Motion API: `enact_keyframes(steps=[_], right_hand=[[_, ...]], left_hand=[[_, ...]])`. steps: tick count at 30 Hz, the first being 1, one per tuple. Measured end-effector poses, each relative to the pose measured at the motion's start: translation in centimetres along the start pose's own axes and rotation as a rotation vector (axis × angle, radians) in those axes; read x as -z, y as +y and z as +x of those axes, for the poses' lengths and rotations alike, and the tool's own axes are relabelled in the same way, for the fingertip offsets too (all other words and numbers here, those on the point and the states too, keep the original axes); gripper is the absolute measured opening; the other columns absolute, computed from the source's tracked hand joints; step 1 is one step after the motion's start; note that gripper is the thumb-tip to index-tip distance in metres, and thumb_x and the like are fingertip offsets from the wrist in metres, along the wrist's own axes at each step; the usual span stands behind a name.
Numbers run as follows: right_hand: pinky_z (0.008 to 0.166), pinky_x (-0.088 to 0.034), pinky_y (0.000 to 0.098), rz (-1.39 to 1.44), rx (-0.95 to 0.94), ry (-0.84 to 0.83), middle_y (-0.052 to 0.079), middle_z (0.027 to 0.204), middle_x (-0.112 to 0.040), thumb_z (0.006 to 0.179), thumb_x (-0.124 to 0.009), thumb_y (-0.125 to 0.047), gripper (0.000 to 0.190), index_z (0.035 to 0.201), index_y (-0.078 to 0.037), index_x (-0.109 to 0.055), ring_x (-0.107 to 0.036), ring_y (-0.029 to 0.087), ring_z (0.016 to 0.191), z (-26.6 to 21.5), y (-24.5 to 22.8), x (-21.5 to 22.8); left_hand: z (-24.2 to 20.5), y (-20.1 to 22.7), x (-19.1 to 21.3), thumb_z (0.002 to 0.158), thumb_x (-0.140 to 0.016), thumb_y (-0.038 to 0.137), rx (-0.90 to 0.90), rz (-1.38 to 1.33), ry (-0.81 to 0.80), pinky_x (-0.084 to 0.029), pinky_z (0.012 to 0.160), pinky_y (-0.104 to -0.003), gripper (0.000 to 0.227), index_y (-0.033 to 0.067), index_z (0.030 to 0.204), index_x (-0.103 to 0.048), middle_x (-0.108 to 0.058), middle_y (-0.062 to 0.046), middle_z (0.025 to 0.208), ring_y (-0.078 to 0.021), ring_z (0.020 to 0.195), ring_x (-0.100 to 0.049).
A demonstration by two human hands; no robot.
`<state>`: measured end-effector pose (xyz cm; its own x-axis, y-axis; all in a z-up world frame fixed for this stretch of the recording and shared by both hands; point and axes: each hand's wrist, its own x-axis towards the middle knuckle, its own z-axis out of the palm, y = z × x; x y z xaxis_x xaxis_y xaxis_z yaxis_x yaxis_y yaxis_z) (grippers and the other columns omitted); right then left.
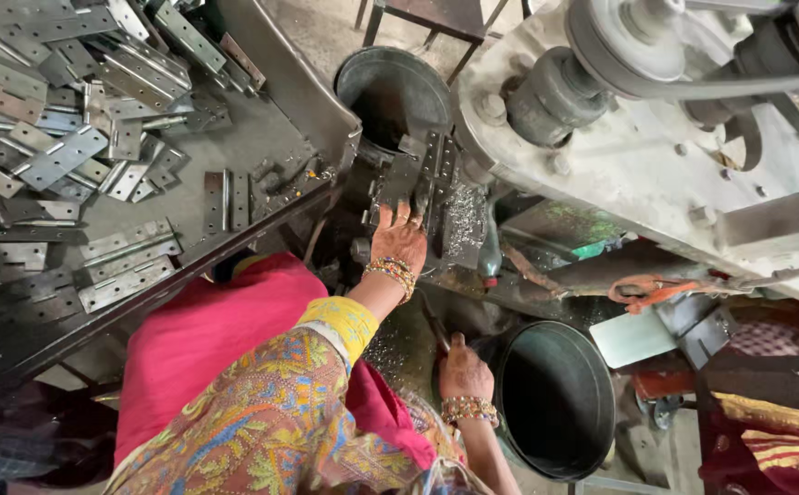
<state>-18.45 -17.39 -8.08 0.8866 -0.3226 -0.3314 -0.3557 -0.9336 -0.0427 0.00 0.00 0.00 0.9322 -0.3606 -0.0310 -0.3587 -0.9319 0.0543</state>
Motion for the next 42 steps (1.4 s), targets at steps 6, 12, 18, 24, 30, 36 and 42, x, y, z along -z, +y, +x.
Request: enact_keyframes(steps=[6, 12, 18, 24, 30, 36, 42], right_hand=[[0.079, -0.055, 0.0579, 0.223, 0.049, -0.062, 0.025, 0.101, -0.072, 0.092, -0.062, -0.034, 0.042, 0.125, -0.009, -0.051, -0.068, 0.047, 0.095, 2.2, 1.0, -7.8], [0.079, -0.058, 0.055, -0.002, 0.005, -0.016, 0.023, 0.104, -0.073, 0.099, -0.054, -0.037, 0.048, 0.137, -0.008, -0.048, -0.072, 0.044, 0.094, 2.0, 3.3, -4.5], [0.073, -0.055, 0.057, 0.181, 0.134, 0.013, 0.025, 0.099, -0.072, 0.092, -0.059, -0.036, 0.05, 0.132, -0.006, -0.051, -0.069, 0.046, 0.088, 3.2, 2.0, -9.2], [0.075, -0.059, 0.0538, -0.062, 0.072, -0.013, 0.022, 0.096, -0.074, 0.102, -0.048, -0.036, 0.037, 0.126, -0.009, -0.052, -0.073, 0.041, 0.088, 0.1, 0.6, -0.3], [0.076, -0.055, 0.0568, 0.242, 0.139, 0.053, 0.025, 0.098, -0.071, 0.093, -0.058, -0.034, 0.038, 0.119, -0.007, -0.054, -0.069, 0.046, 0.091, 2.4, 2.1, -9.4], [0.082, -0.053, 0.0568, 0.277, 0.084, -0.115, 0.026, 0.103, -0.07, 0.094, -0.062, -0.035, 0.041, 0.121, -0.007, -0.051, -0.067, 0.048, 0.1, 4.5, 4.7, -12.7], [0.067, -0.058, 0.0515, -0.305, 0.336, 0.277, 0.017, 0.094, -0.072, 0.089, -0.064, -0.034, 0.054, 0.134, -0.008, -0.051, -0.073, 0.037, 0.081, -0.3, 0.5, 3.6]], left_hand=[[-1.0, 0.0, 1.1, 0.098, -0.046, 0.023, 0.049, 0.1, 0.086, -0.019, 0.115, -0.061, 0.045, 0.0078, 0.136, -0.064, -0.045, -0.008, 0.158, -0.0318, 0.148, -0.03], [2.1, -0.1, 1.1, 0.106, -0.042, 0.021, -0.02, 0.119, -0.068, -0.014, 0.124, -0.064, 0.043, 0.0091, 0.14, -0.065, -0.043, -0.009, 0.162, -0.0347, 0.157, -0.027], [3.4, -0.7, -1.4, 0.091, -0.043, 0.018, 0.103, -0.006, 0.239, -0.015, 0.114, -0.066, 0.056, 0.0094, 0.145, -0.056, -0.028, -0.005, 0.163, -0.0334, 0.15, -0.022], [4.6, -0.6, -1.0, 0.103, -0.037, 0.021, 0.056, 0.048, -0.016, -0.008, 0.121, -0.066, 0.051, 0.0107, 0.151, -0.049, -0.019, -0.004, 0.172, -0.0329, 0.157, -0.016], [4.3, 0.2, -0.3, 0.101, -0.036, 0.022, 0.071, 0.047, -0.036, -0.007, 0.116, -0.07, 0.055, 0.009, 0.154, -0.042, -0.018, -0.005, 0.17, -0.0351, 0.154, -0.015], [4.8, 0.4, 0.7, 0.101, -0.04, 0.021, 0.036, 0.084, -0.026, -0.006, 0.118, -0.068, 0.054, 0.009, 0.154, -0.044, -0.021, -0.007, 0.17, -0.0369, 0.155, -0.017], [3.6, -0.3, 0.3, 0.099, -0.042, 0.021, 0.023, 0.061, -0.032, -0.005, 0.118, -0.067, 0.052, 0.0099, 0.149, -0.048, -0.023, -0.005, 0.169, -0.032, 0.155, -0.018]])
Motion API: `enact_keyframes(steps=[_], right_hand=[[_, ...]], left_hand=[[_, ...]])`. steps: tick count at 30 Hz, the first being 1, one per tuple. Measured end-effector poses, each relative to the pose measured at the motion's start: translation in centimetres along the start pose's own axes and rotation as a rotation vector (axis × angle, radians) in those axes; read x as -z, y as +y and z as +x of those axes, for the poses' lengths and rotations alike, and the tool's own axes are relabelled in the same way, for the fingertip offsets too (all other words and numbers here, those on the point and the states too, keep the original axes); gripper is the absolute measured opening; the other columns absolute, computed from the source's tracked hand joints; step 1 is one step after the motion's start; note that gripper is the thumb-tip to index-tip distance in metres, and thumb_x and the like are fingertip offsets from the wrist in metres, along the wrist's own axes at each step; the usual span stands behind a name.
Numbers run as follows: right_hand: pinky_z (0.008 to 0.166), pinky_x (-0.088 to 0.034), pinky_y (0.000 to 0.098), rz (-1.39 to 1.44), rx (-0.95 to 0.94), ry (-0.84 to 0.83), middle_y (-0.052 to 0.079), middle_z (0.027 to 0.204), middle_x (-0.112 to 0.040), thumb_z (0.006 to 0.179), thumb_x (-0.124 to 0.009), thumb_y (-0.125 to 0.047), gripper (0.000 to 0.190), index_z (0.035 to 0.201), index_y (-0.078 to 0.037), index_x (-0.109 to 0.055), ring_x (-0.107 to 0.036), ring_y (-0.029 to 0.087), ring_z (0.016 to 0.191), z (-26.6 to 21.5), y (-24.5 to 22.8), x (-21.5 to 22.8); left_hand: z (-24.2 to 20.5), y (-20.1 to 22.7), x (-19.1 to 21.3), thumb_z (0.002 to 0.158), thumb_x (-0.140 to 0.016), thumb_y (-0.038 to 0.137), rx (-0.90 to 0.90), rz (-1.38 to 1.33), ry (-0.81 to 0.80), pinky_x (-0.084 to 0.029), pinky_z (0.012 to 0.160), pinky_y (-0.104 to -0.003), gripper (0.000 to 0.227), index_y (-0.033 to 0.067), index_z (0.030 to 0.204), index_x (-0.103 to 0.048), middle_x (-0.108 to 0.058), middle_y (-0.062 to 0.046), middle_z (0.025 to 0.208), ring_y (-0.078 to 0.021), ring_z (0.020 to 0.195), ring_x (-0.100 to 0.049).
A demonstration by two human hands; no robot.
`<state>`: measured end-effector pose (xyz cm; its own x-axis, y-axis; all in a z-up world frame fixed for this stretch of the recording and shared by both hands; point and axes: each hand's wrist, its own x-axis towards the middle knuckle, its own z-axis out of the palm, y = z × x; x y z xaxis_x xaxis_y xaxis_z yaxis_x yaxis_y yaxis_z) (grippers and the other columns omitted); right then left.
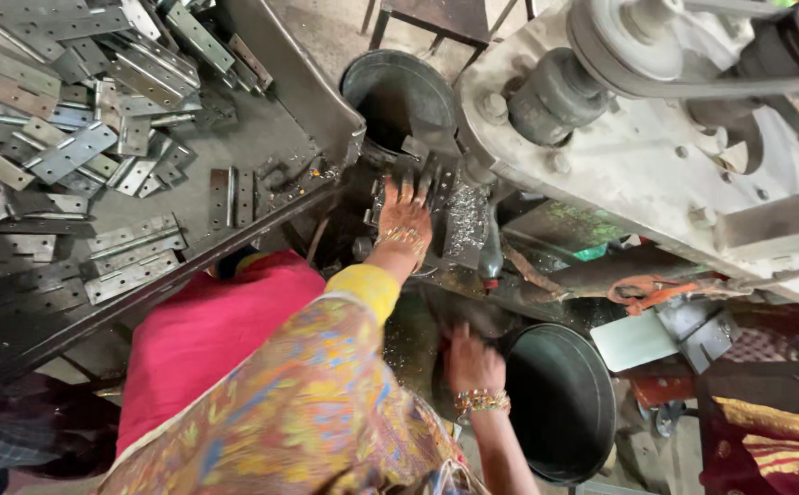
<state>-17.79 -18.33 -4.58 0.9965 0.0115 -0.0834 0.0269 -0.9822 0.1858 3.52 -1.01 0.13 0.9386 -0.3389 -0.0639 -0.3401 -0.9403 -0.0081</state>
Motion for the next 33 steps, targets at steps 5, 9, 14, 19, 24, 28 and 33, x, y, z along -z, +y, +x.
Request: enact_keyframes(steps=[5, 9, 14, 19, 24, 28, 33], right_hand=[[0.069, -0.058, 0.0494, -0.009, -0.118, 0.127, 0.012, 0.086, -0.075, 0.086, -0.069, -0.041, 0.035, 0.11, -0.015, -0.064, -0.073, 0.035, 0.081, 3.8, -2.7, 12.5], [0.071, -0.057, 0.0507, 0.047, -0.139, 0.13, 0.013, 0.087, -0.076, 0.087, -0.07, -0.039, 0.031, 0.103, -0.013, -0.066, -0.074, 0.035, 0.082, 3.6, -3.5, 14.0], [0.071, -0.057, 0.0498, 0.034, -0.161, 0.118, 0.012, 0.086, -0.076, 0.091, -0.066, -0.037, 0.028, 0.107, -0.014, -0.066, -0.075, 0.032, 0.082, 3.8, -3.4, 13.3], [0.07, -0.057, 0.0481, 0.022, -0.131, 0.115, 0.012, 0.087, -0.076, 0.086, -0.068, -0.039, 0.037, 0.115, -0.015, -0.066, -0.074, 0.032, 0.083, 3.3, -3.2, 13.3], [0.072, -0.057, 0.0474, 0.027, -0.142, 0.121, 0.01, 0.093, -0.076, 0.086, -0.07, -0.042, 0.038, 0.113, -0.016, -0.067, -0.074, 0.031, 0.085, 4.4, -3.6, 13.3], [0.071, -0.057, 0.0465, 0.002, -0.152, 0.153, 0.009, 0.088, -0.074, 0.082, -0.072, -0.042, 0.046, 0.12, -0.016, -0.065, -0.074, 0.031, 0.081, 3.5, -2.5, 10.8], [0.062, -0.059, 0.0474, 0.069, -0.278, 0.058, 0.013, 0.094, -0.07, 0.093, -0.064, -0.035, 0.05, 0.14, -0.019, -0.054, -0.074, 0.033, 0.072, -1.8, -1.8, -4.6]], left_hand=[[-7.0, -0.7, -4.5, 0.099, -0.045, 0.022, -0.213, 0.004, 0.261, -0.019, 0.121, -0.06, 0.043, 0.0123, 0.14, -0.056, -0.045, -0.007, 0.156, -0.0268, 0.147, -0.038], [-7.3, -1.6, -3.6, 0.099, -0.047, 0.02, -0.355, -0.173, 0.425, -0.043, 0.108, -0.046, 0.036, 0.012, 0.132, -0.06, -0.056, -0.009, 0.146, -0.0238, 0.129, -0.056], [-1.9, 4.8, 0.3, 0.104, -0.046, 0.023, -0.005, -0.184, 0.273, -0.053, 0.092, -0.041, 0.035, 0.0082, 0.131, -0.061, -0.059, -0.01, 0.134, -0.0241, 0.117, -0.062], [-1.4, 3.4, -3.3, 0.111, -0.039, 0.016, 0.149, -0.255, -0.138, -0.046, 0.104, -0.04, 0.033, 0.0121, 0.125, -0.069, -0.061, -0.012, 0.137, -0.0213, 0.119, -0.056], [-5.5, 1.2, -3.6, 0.094, -0.052, 0.029, -0.138, 0.111, 0.092, -0.024, 0.114, -0.057, 0.043, 0.0133, 0.13, -0.069, -0.05, -0.009, 0.157, -0.0339, 0.148, -0.033], [-2.2, 2.9, -0.9, 0.102, -0.05, 0.029, -0.056, 0.233, 0.085, -0.018, 0.118, -0.06, 0.04, 0.0082, 0.125, -0.076, -0.06, -0.011, 0.145, -0.0377, 0.148, -0.036], [-3.6, 2.6, 0.3, 0.099, -0.049, 0.03, -0.067, 0.151, 0.005, -0.012, 0.117, -0.059, 0.041, 0.0087, 0.124, -0.073, -0.052, -0.015, 0.152, -0.0375, 0.148, -0.03]])
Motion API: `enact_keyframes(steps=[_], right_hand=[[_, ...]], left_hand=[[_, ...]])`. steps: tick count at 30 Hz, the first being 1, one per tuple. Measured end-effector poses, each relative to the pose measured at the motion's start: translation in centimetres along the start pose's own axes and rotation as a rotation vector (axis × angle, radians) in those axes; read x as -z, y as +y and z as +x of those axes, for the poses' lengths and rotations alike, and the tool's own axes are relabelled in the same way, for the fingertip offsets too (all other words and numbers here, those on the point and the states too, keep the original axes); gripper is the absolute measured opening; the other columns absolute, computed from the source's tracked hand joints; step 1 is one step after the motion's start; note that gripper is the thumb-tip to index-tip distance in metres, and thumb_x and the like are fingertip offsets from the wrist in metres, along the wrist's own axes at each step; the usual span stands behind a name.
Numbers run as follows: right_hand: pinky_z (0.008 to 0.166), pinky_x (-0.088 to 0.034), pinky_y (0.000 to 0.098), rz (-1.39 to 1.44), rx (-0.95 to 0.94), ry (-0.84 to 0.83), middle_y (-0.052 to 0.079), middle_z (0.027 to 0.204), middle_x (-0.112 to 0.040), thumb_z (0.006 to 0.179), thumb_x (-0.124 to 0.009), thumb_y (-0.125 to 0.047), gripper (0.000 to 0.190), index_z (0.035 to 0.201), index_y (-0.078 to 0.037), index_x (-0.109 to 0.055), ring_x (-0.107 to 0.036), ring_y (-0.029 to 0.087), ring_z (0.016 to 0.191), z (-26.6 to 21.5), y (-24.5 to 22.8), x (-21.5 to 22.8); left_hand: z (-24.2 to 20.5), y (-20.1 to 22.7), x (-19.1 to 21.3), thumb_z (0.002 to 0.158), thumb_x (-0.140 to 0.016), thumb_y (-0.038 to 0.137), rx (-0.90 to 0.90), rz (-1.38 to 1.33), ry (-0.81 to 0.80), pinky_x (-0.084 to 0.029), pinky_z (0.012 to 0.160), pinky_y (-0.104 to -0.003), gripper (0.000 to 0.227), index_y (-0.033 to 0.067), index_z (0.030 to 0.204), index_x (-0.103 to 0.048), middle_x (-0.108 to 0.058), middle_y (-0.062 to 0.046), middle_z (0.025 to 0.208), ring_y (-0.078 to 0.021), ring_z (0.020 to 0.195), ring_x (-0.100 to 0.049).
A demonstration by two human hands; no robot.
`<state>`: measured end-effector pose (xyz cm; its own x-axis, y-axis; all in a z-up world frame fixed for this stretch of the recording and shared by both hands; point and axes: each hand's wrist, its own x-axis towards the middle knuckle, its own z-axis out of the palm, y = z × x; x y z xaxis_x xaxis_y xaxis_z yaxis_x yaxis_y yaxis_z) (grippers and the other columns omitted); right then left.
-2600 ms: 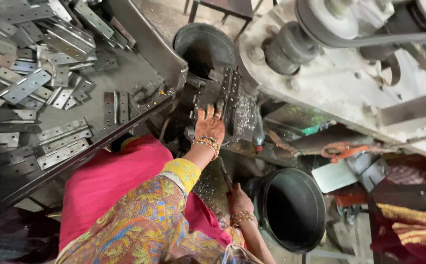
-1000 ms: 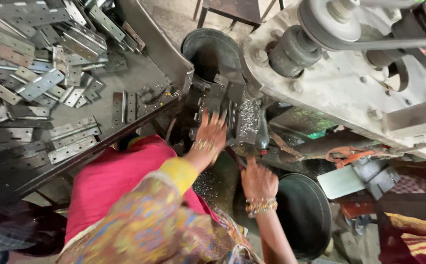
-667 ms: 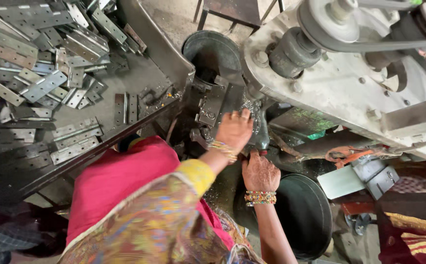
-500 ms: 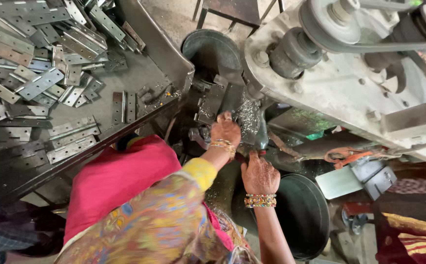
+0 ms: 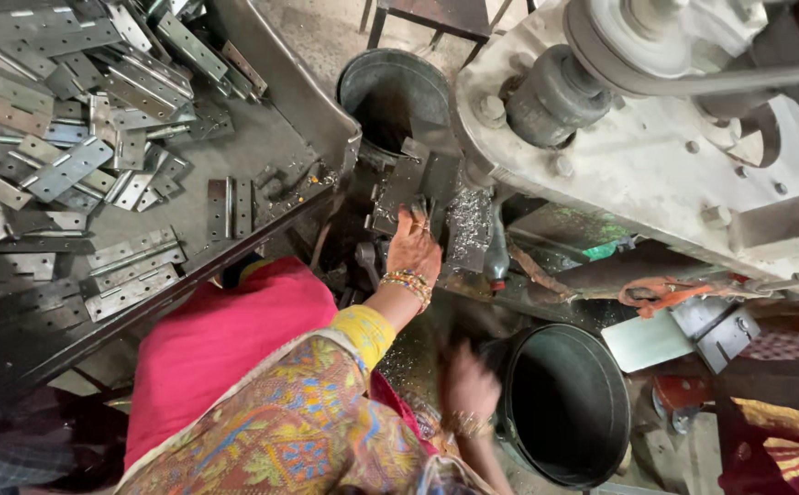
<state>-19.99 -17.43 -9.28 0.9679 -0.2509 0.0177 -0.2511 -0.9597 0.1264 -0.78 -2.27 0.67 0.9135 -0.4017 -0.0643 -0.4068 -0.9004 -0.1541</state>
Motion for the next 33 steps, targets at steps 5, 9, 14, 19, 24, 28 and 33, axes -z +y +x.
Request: enact_keyframes(steps=[5, 9, 14, 19, 24, 28, 33], right_hand=[[0.067, -0.055, 0.0582, 0.407, 0.01, -0.223, 0.02, 0.092, -0.072, 0.096, -0.062, -0.035, 0.037, 0.123, -0.011, -0.051, -0.07, 0.045, 0.083, -0.7, 1.0, -11.1], [0.072, -0.056, 0.0559, 0.215, -0.009, -0.303, 0.02, 0.094, -0.073, 0.097, -0.061, -0.037, 0.038, 0.125, -0.013, -0.052, -0.071, 0.044, 0.085, 1.6, 2.5, -6.5], [0.066, -0.057, 0.0571, 0.415, 0.033, -0.26, 0.023, 0.094, -0.072, 0.091, -0.059, -0.032, 0.055, 0.139, -0.009, -0.043, -0.071, 0.045, 0.079, 0.1, 0.8, -8.6], [0.073, -0.055, 0.0582, 0.386, -0.02, -0.343, 0.026, 0.097, -0.07, 0.092, -0.064, -0.035, 0.042, 0.122, -0.008, -0.052, -0.068, 0.048, 0.086, 0.7, 0.6, -7.3], [0.077, -0.056, 0.0572, 0.266, 0.021, -0.257, 0.023, 0.096, -0.075, 0.099, -0.053, -0.036, 0.031, 0.117, -0.011, -0.056, -0.072, 0.044, 0.089, 2.0, 1.5, -2.6], [0.072, -0.055, 0.0584, 0.456, -0.026, -0.219, 0.025, 0.095, -0.072, 0.092, -0.057, -0.035, 0.039, 0.122, -0.009, -0.055, -0.069, 0.047, 0.087, 0.5, -0.5, -7.5], [0.078, -0.055, 0.0572, 0.269, -0.048, -0.406, 0.023, 0.099, -0.073, 0.099, -0.055, -0.04, 0.038, 0.119, -0.008, -0.056, -0.071, 0.045, 0.092, 2.4, -0.2, -2.4]], left_hand=[[-1.3, -1.2, -2.2, 0.093, -0.047, 0.026, 0.102, -0.082, 0.207, -0.014, 0.116, -0.061, 0.05, 0.006, 0.134, -0.067, -0.05, -0.01, 0.152, -0.033, 0.144, -0.031], [0.9, -1.5, -2.4, 0.098, -0.042, 0.02, 0.094, -0.117, 0.166, -0.014, 0.12, -0.06, 0.049, 0.0065, 0.139, -0.064, -0.046, -0.011, 0.158, -0.0316, 0.15, -0.03], [2.4, -0.6, -1.9, 0.1, -0.04, 0.019, 0.105, -0.168, 0.054, -0.014, 0.119, -0.06, 0.046, 0.0053, 0.14, -0.059, -0.041, -0.011, 0.161, -0.0319, 0.15, -0.031], [-0.1, -2.2, -1.9, 0.099, -0.037, 0.021, 0.046, -0.171, 0.192, -0.012, 0.119, -0.066, 0.051, 0.005, 0.144, -0.054, -0.038, -0.008, 0.16, -0.0305, 0.147, -0.032], [2.2, -2.1, -0.9, 0.105, -0.034, 0.021, 0.071, -0.079, 0.064, -0.01, 0.124, -0.063, 0.049, 0.0042, 0.148, -0.051, -0.034, -0.011, 0.166, -0.0342, 0.155, -0.026], [1.6, -1.5, -2.3, 0.097, -0.037, 0.019, 0.136, -0.257, 0.15, -0.011, 0.117, -0.065, 0.054, 0.0044, 0.149, -0.046, -0.027, -0.012, 0.166, -0.0334, 0.149, -0.025], [1.7, -2.5, -2.3, 0.098, -0.039, 0.021, 0.122, -0.214, 0.266, -0.011, 0.119, -0.065, 0.055, 0.0042, 0.15, -0.047, -0.03, -0.009, 0.166, -0.0339, 0.153, -0.021]])
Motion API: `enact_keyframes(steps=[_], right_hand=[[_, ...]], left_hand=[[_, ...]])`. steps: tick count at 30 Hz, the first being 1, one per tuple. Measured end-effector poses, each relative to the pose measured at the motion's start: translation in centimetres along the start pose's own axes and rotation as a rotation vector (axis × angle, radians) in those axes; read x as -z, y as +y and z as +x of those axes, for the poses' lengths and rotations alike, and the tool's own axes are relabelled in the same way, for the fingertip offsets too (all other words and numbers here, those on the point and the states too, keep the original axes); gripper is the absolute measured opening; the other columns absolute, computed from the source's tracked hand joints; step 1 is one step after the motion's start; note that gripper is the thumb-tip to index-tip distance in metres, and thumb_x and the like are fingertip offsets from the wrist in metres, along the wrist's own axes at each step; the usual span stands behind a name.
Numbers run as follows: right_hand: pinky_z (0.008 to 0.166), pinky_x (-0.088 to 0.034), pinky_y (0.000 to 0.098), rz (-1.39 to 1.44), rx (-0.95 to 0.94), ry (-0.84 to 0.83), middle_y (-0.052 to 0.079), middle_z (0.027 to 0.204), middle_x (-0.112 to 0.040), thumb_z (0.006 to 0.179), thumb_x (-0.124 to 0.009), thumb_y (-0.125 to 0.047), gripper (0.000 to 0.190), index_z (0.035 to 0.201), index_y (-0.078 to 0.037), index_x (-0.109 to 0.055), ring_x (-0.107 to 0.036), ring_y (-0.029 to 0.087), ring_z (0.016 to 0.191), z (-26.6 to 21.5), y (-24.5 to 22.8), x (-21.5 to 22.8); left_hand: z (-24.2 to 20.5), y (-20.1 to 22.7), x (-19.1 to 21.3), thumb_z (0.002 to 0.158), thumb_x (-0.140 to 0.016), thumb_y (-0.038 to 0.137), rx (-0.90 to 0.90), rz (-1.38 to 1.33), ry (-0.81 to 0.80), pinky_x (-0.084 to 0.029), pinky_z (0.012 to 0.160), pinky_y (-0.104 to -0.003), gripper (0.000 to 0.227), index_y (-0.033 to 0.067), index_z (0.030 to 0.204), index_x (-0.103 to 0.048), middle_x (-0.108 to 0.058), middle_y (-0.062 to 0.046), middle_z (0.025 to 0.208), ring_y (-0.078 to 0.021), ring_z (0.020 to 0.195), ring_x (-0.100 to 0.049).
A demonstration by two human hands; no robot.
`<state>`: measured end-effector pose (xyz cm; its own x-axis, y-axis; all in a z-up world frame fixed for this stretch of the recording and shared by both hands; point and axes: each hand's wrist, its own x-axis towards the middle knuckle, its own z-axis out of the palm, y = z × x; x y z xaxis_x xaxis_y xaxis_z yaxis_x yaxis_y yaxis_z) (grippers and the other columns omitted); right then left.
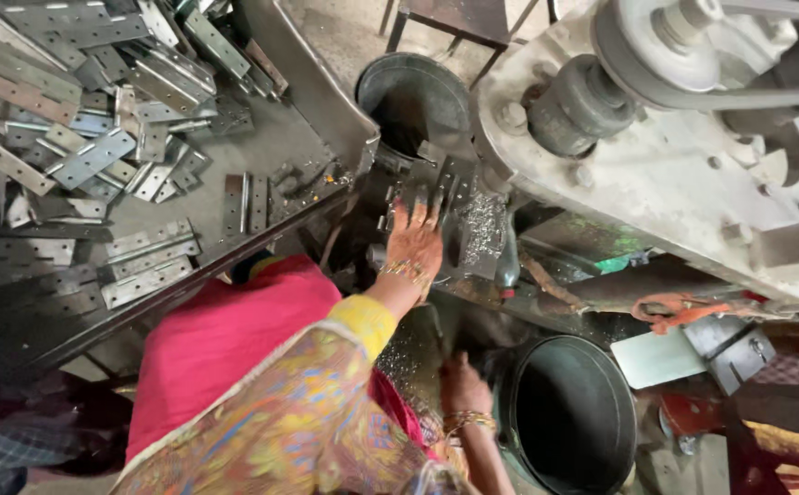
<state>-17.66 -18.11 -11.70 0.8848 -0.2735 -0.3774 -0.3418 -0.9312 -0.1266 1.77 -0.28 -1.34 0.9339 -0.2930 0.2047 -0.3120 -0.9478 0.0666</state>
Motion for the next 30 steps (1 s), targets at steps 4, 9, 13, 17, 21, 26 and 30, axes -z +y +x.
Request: enact_keyframes(steps=[4, 9, 13, 17, 21, 26, 30], right_hand=[[0.079, -0.057, 0.0557, -0.026, 0.024, 0.101, 0.021, 0.099, -0.075, 0.1, -0.051, -0.038, 0.042, 0.132, -0.01, -0.052, -0.072, 0.043, 0.09, -1.3, 0.1, -0.4], [0.073, -0.055, 0.0566, 0.128, 0.059, 0.127, 0.025, 0.098, -0.072, 0.09, -0.061, -0.037, 0.055, 0.135, -0.01, -0.047, -0.069, 0.047, 0.087, 0.7, 0.9, -6.5], [0.078, -0.053, 0.0578, 0.078, 0.0, 0.009, 0.023, 0.099, -0.074, 0.099, -0.054, -0.036, 0.031, 0.118, -0.012, -0.057, -0.068, 0.047, 0.092, -0.9, 1.0, -3.2], [0.082, -0.057, 0.0545, -0.082, -0.09, 0.139, 0.02, 0.104, -0.075, 0.105, -0.046, -0.035, 0.028, 0.122, -0.016, -0.057, -0.073, 0.042, 0.094, -2.6, -0.4, -0.6], [0.08, -0.058, 0.0534, -0.01, -0.018, 0.036, 0.023, 0.105, -0.073, 0.098, -0.052, -0.029, 0.041, 0.135, -0.011, -0.047, -0.073, 0.042, 0.094, -0.7, 0.0, -3.7], [0.084, -0.059, 0.0523, -0.137, -0.063, 0.009, 0.021, 0.107, -0.074, 0.1, -0.051, -0.029, 0.04, 0.136, -0.01, -0.049, -0.074, 0.041, 0.099, -1.0, -1.2, -1.1], [0.083, -0.058, 0.054, -0.13, -0.044, 0.138, 0.021, 0.108, -0.073, 0.099, -0.051, -0.03, 0.042, 0.135, -0.01, -0.048, -0.072, 0.043, 0.099, -2.3, -1.5, -0.8]], left_hand=[[2.6, 2.0, 1.0, 0.105, -0.038, 0.02, 0.013, 0.144, -0.356, -0.007, 0.123, -0.064, 0.046, 0.0072, 0.146, -0.055, -0.029, -0.008, 0.171, -0.0316, 0.158, -0.02], [2.4, 2.8, 0.6, 0.1, -0.041, 0.026, 0.067, 0.152, -0.136, -0.005, 0.119, -0.066, 0.051, 0.009, 0.147, -0.052, -0.035, -0.008, 0.159, -0.0336, 0.149, -0.027], [0.0, -1.5, 2.4, 0.088, -0.062, 0.034, 0.115, -0.37, -0.201, -0.005, 0.117, -0.067, 0.048, 0.015, 0.132, -0.063, -0.045, -0.006, 0.152, -0.0326, 0.144, -0.033], [-5.9, -9.6, 4.4, 0.082, -0.068, 0.034, 0.283, -0.342, 0.058, -0.028, 0.114, -0.059, 0.042, 0.0207, 0.121, -0.071, -0.066, -0.004, 0.132, -0.025, 0.13, -0.054], [-10.4, -19.7, 4.1, 0.086, -0.066, 0.033, 0.671, 0.017, 0.049, -0.04, 0.097, -0.051, 0.033, 0.018, 0.116, -0.069, -0.069, -0.007, 0.121, -0.0268, 0.12, -0.061], [-8.6, -23.5, -1.3, 0.093, -0.064, 0.027, 0.831, 0.127, 0.086, -0.046, 0.093, -0.053, 0.033, 0.015, 0.124, -0.064, -0.067, -0.008, 0.121, -0.0284, 0.115, -0.063], [-6.2, -25.3, -3.7, 0.081, -0.075, 0.023, 0.968, -0.123, 0.11, -0.056, 0.085, -0.047, 0.044, 0.012, 0.122, -0.063, -0.064, -0.012, 0.122, -0.0316, 0.111, -0.065]])
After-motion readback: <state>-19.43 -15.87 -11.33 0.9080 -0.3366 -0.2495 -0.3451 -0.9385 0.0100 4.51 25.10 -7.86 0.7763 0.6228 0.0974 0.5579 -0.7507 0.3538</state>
